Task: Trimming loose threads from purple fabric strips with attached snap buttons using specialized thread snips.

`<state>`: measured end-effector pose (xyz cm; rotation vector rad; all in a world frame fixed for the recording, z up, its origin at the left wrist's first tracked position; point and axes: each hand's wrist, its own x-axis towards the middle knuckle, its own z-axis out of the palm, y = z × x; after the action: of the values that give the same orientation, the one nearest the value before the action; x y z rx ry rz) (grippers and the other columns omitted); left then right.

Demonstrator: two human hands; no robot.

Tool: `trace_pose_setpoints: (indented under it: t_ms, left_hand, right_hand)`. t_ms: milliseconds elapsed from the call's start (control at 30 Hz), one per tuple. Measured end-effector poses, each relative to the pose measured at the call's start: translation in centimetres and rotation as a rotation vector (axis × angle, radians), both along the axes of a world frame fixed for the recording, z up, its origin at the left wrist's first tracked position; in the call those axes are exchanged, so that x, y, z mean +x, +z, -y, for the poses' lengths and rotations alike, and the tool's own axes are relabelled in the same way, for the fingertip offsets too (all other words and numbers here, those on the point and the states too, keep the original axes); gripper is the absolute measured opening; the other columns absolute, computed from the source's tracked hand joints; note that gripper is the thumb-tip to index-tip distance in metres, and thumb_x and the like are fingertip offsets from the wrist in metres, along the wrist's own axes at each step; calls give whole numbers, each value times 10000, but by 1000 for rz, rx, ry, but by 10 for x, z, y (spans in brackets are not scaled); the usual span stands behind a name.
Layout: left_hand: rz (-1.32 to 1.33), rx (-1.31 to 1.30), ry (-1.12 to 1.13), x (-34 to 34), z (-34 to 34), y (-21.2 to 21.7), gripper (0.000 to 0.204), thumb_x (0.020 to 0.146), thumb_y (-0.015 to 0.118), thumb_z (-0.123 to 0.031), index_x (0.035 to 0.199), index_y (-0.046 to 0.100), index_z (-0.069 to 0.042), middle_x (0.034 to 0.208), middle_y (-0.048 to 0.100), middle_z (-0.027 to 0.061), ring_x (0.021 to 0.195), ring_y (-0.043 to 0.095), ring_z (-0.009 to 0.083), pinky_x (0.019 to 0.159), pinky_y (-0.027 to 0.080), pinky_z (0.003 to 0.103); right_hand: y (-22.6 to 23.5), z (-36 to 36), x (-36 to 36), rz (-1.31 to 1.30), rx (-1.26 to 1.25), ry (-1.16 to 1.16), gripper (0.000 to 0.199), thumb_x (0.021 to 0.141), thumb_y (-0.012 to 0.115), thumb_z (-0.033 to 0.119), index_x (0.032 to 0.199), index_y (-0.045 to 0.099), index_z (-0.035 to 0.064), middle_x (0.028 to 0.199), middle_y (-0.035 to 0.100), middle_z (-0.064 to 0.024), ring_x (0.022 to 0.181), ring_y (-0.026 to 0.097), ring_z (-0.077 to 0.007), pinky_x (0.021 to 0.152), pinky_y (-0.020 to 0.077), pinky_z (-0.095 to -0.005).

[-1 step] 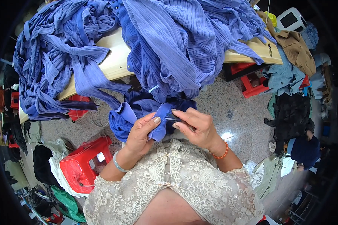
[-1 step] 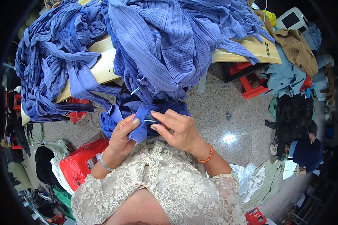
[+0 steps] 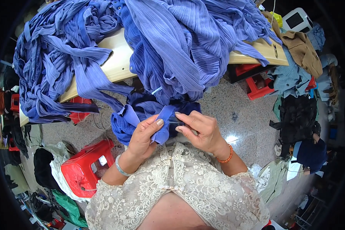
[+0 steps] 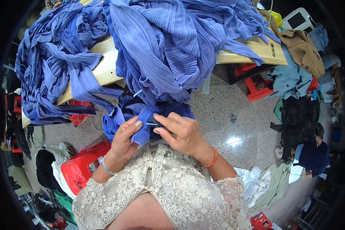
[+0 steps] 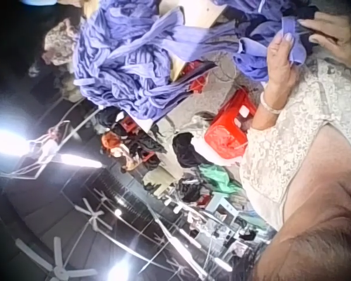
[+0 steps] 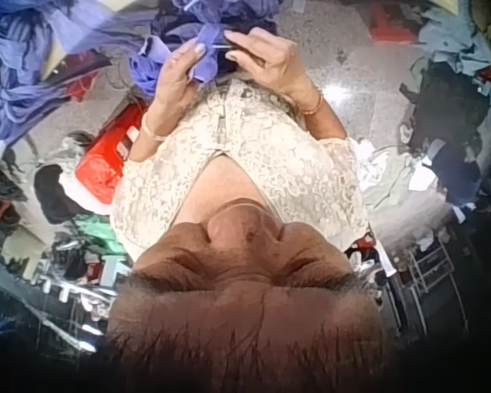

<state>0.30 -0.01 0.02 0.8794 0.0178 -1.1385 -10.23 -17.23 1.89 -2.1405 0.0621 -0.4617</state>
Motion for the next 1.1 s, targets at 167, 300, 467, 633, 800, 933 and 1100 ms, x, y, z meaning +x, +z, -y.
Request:
trace_pose_setpoints:
  t_ms: [167, 300, 467, 633, 800, 933, 1100]
  left_hand:
    - [-33, -5, 13, 2, 0, -3, 258, 952, 531, -160, 1162, 586, -21, 945, 650, -3, 775, 581, 31, 681, 464, 185]
    - [-72, -35, 19, 3, -1, -1, 275, 955, 527, -170, 1171, 580, -9, 999, 656, 16, 831, 604, 51, 745, 483, 205]
    - [-88, -70, 20, 4, 0, -1, 305, 959, 519, -177, 1198, 569, 4, 1062, 658, 45, 889, 618, 70, 800, 488, 220]
    - [-77, -46, 24, 3, 2, -1, 303, 959, 517, -176, 1196, 571, 6, 1056, 659, 41, 875, 614, 65, 787, 484, 215]
    - [-74, -38, 24, 2, 1, -4, 278, 959, 520, -177, 1167, 584, -3, 1013, 661, 22, 834, 604, 50, 751, 478, 204]
    - [-75, -22, 31, 2, 3, -1, 270, 959, 517, -170, 1164, 584, -7, 997, 661, 18, 816, 601, 46, 739, 478, 201]
    - [-83, -34, 37, 2, 2, -1, 270, 961, 511, -164, 1167, 579, -4, 1024, 664, 36, 846, 615, 61, 765, 487, 212]
  right_hand:
    - [2, -2, -1, 33, -125, -46, 377, 731, 753, 101, 1087, 656, 24, 642, 520, -54, 498, 498, -155, 465, 393, -283]
    - [-3, -3, -2, 46, -134, -74, 382, 736, 750, 107, 1097, 650, 29, 649, 519, -54, 496, 497, -156, 466, 395, -283]
    - [-1, -5, -1, 29, -184, -78, 377, 737, 751, 122, 1092, 654, 38, 654, 528, -51, 496, 502, -161, 466, 402, -284]
    - [-2, -6, 0, 49, -204, -74, 376, 732, 755, 131, 1085, 660, 43, 652, 538, -51, 496, 502, -167, 464, 403, -287]
    - [-2, -6, 1, 67, -179, -36, 373, 730, 755, 129, 1083, 664, 47, 643, 538, -55, 498, 503, -170, 464, 406, -289]
    - [-2, -5, 2, 68, -201, -41, 371, 734, 751, 129, 1084, 662, 46, 653, 541, -53, 497, 506, -172, 465, 407, -293]
    - [-3, -4, -1, 38, -239, -83, 358, 741, 745, 140, 1078, 660, 54, 669, 541, -48, 492, 509, -174, 463, 407, -296]
